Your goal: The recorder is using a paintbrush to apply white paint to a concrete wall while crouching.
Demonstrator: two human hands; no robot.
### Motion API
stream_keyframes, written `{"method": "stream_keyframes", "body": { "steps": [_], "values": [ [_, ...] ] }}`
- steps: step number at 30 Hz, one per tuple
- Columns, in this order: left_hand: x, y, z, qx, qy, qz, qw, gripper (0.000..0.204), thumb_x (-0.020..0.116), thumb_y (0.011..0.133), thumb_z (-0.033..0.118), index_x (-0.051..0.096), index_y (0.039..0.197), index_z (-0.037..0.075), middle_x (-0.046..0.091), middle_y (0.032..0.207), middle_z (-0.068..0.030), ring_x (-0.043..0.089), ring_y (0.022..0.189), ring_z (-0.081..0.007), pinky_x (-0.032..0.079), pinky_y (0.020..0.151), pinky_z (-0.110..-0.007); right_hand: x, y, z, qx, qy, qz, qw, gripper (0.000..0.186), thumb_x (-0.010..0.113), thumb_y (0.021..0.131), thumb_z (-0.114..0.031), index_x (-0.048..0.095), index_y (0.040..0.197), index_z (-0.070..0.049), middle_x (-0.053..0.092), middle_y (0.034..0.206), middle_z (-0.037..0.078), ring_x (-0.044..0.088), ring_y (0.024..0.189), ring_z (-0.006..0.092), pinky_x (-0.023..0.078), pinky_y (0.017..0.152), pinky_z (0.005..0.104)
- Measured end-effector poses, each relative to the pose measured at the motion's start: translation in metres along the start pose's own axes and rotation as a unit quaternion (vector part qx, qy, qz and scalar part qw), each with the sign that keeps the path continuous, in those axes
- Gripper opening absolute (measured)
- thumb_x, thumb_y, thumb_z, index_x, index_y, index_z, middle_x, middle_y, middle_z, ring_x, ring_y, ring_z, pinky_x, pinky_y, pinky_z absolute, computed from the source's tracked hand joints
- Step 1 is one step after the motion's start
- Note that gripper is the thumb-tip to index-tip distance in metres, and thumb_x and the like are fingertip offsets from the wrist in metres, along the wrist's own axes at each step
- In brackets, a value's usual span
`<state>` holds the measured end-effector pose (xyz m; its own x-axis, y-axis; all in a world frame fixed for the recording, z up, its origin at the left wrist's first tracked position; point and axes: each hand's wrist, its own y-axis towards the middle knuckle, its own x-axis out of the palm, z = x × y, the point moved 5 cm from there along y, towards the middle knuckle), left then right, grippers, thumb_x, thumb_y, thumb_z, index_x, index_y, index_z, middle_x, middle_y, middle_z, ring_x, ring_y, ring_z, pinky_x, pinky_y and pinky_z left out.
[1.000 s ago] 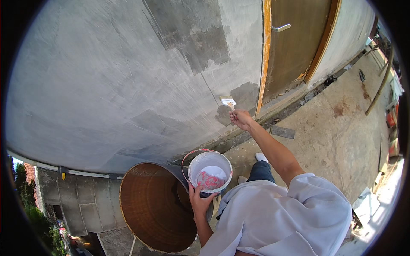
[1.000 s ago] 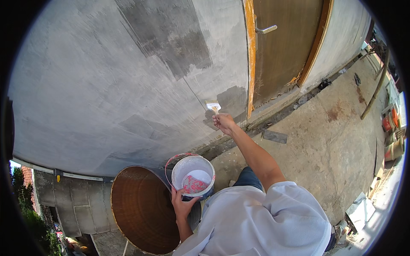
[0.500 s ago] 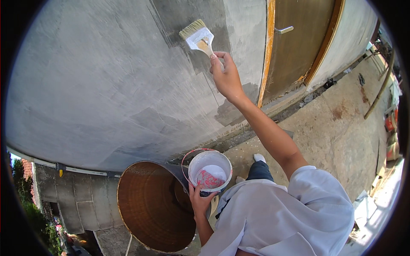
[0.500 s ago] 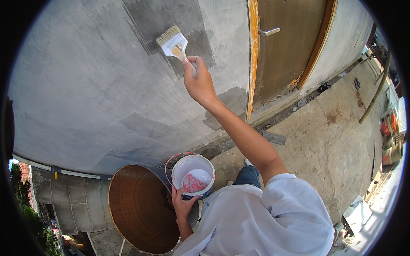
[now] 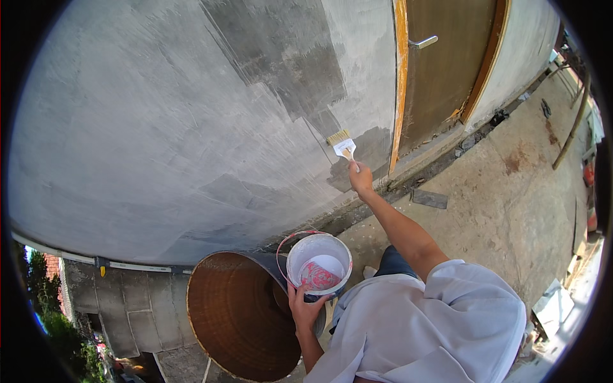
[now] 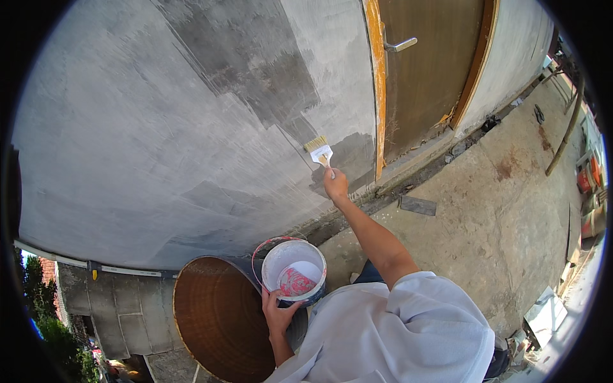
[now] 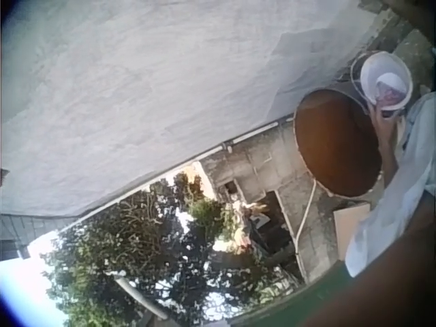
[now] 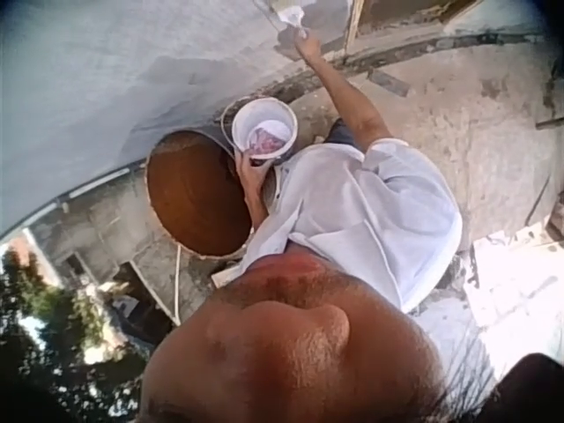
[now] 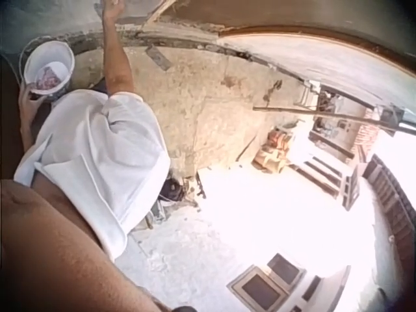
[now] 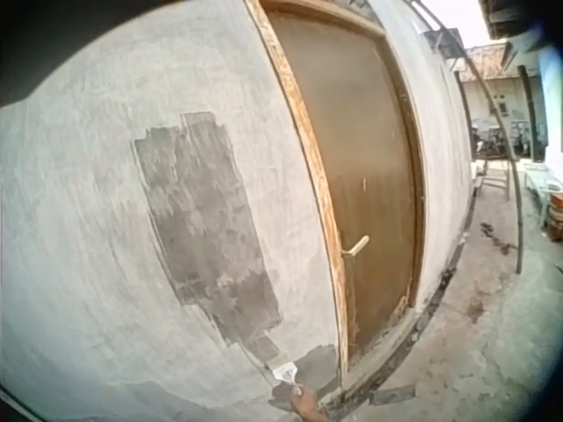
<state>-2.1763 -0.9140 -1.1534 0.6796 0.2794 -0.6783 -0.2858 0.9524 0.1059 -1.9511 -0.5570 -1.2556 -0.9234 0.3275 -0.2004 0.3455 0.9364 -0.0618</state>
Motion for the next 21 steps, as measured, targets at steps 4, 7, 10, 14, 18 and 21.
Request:
{"method": "stream_keyframes", "body": {
  "steps": [4,7,10,14,18,21],
  "values": [
    [0.003,0.002,0.003,0.004,-0.008,-0.003,1.0,0.06,0.096,0.054,0.021,0.065,0.099,-0.004,0.046,0.144,-0.0304,0.053,0.125,-0.045,0.047,0.101,-0.046,-0.013,0.011,-0.011,0.033,-0.058,0.013,0.998,0.042,0.054,0.098,-0.038,0.072,0.09,-0.001,0.07,0.08,0.02,0.069,0.08,0.0297,0.05,0.076,0.0416],
    [0.002,0.006,0.004,-0.002,-0.023,-0.002,1.0,0.06,0.097,0.054,0.021,0.065,0.098,-0.004,0.047,0.143,-0.0296,0.053,0.124,-0.0449,0.048,0.1,-0.046,-0.024,0.011,-0.102,-0.034,0.013,-0.008,0.999,0.043,0.052,0.101,-0.038,0.072,0.093,0.0,0.064,0.069,0.012,0.061,0.066,0.0187,0.046,0.064,0.0359],
    [0.004,0.008,0.009,0.023,0.003,-0.007,1.0,0.057,0.095,0.053,0.011,0.062,0.097,-0.002,0.048,0.142,-0.0248,0.056,0.122,-0.0381,0.052,0.095,-0.042,-0.05,0.01,-0.201,-0.105,0.095,-0.03,0.989,0.045,0.052,0.103,-0.039,0.072,0.096,0.001,0.053,0.062,0.001,0.045,0.057,0.0073,0.037,0.053,0.0284],
    [0.008,0.011,0.016,0.04,0.009,-0.013,0.999,0.057,0.096,0.053,0.01,0.062,0.097,-0.002,0.049,0.139,-0.0237,0.057,0.12,-0.0375,0.052,0.094,-0.042,-0.07,0.011,-0.274,-0.202,0.138,-0.022,0.969,0.043,0.054,0.102,-0.039,0.072,0.095,0.0,0.051,0.062,-0.001,0.043,0.057,0.0062,0.035,0.053,0.0265],
    [0.011,0.012,0.019,0.04,-0.004,-0.009,0.999,0.056,0.096,0.053,0.009,0.062,0.096,-0.002,0.05,0.139,-0.0234,0.057,0.12,-0.0374,0.052,0.094,-0.041,-0.059,0.031,-0.238,-0.191,0.157,-0.031,0.968,0.042,0.056,0.102,-0.039,0.072,0.093,-0.001,0.05,0.061,-0.002,0.043,0.058,0.0055,0.035,0.053,0.0257],
    [0.012,0.008,0.013,0.035,-0.017,0.001,0.999,0.061,0.098,0.053,0.023,0.064,0.096,-0.003,0.05,0.139,-0.0285,0.055,0.121,-0.0435,0.049,0.098,-0.045,-0.045,0.044,-0.141,-0.162,0.112,0.022,0.98,0.042,0.055,0.102,-0.039,0.073,0.092,-0.002,0.051,0.061,-0.002,0.046,0.06,0.0068,0.039,0.056,0.0277]
  ]
}}
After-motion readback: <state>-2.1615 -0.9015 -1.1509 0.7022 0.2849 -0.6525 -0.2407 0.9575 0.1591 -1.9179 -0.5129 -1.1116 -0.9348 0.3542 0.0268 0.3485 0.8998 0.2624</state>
